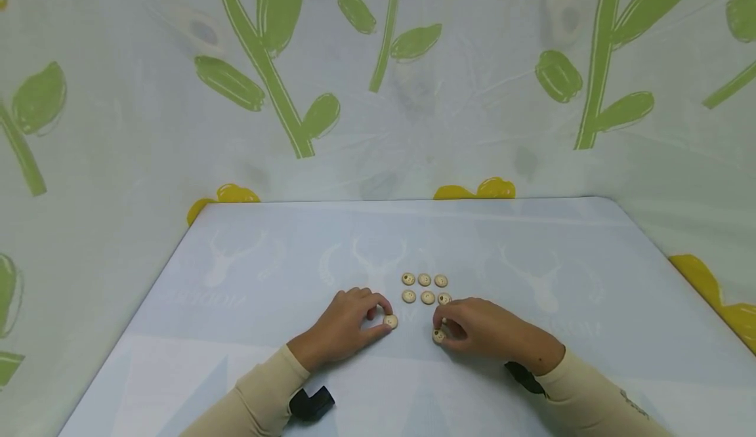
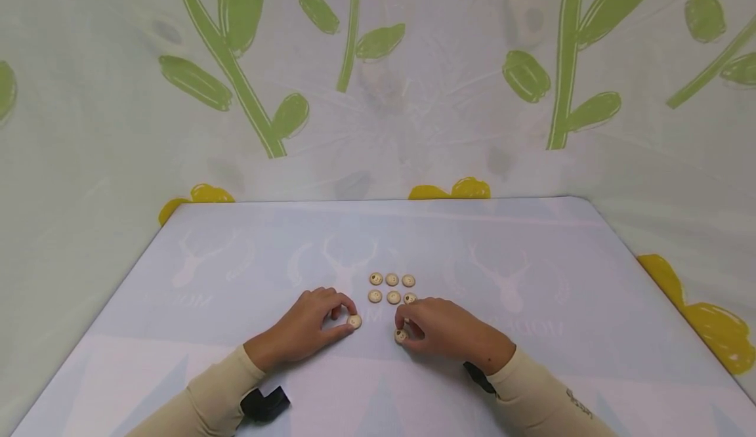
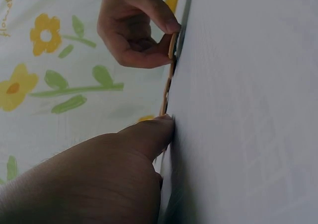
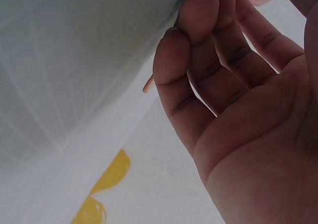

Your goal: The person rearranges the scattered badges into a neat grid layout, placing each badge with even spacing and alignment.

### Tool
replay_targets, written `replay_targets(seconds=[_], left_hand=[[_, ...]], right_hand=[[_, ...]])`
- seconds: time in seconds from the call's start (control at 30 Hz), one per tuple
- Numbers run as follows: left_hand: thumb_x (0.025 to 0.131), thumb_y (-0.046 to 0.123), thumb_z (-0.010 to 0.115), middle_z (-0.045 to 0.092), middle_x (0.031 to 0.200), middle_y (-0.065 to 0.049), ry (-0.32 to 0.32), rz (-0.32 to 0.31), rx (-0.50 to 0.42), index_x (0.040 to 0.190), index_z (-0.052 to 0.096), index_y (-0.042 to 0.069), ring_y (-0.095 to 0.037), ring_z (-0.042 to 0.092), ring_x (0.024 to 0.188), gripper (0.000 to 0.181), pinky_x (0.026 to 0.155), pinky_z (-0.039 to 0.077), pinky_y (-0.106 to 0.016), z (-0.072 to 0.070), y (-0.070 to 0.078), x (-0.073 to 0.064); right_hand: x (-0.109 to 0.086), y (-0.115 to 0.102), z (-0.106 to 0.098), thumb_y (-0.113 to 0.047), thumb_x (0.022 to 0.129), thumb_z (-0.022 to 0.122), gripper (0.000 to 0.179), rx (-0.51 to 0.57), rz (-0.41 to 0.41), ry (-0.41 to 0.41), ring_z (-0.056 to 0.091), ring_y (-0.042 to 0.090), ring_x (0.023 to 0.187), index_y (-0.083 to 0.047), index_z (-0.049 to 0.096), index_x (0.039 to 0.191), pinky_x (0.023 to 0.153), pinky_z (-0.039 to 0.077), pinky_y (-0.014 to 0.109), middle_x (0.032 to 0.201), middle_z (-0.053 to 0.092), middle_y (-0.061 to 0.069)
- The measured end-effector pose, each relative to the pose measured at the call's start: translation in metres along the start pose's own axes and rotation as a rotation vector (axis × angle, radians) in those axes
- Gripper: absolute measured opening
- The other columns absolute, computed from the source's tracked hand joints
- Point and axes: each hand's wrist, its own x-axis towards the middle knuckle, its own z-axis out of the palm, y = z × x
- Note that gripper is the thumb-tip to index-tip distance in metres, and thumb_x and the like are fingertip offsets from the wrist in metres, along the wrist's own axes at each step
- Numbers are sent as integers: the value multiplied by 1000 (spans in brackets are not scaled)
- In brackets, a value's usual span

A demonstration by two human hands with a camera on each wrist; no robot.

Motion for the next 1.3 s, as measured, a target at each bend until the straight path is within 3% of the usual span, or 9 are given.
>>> replay_targets(seconds=[1.3], left_hand=[[92,43,70,47,80,15,-8,-5,5,105,66,31,-5,43,76,18,75,32,-28,1,0,1]], right_hand=[[3,1,4,-19,90,75,10,-6,19,-2,44,-3,61,-22,66,94,58,41,19,67,49,-16]])
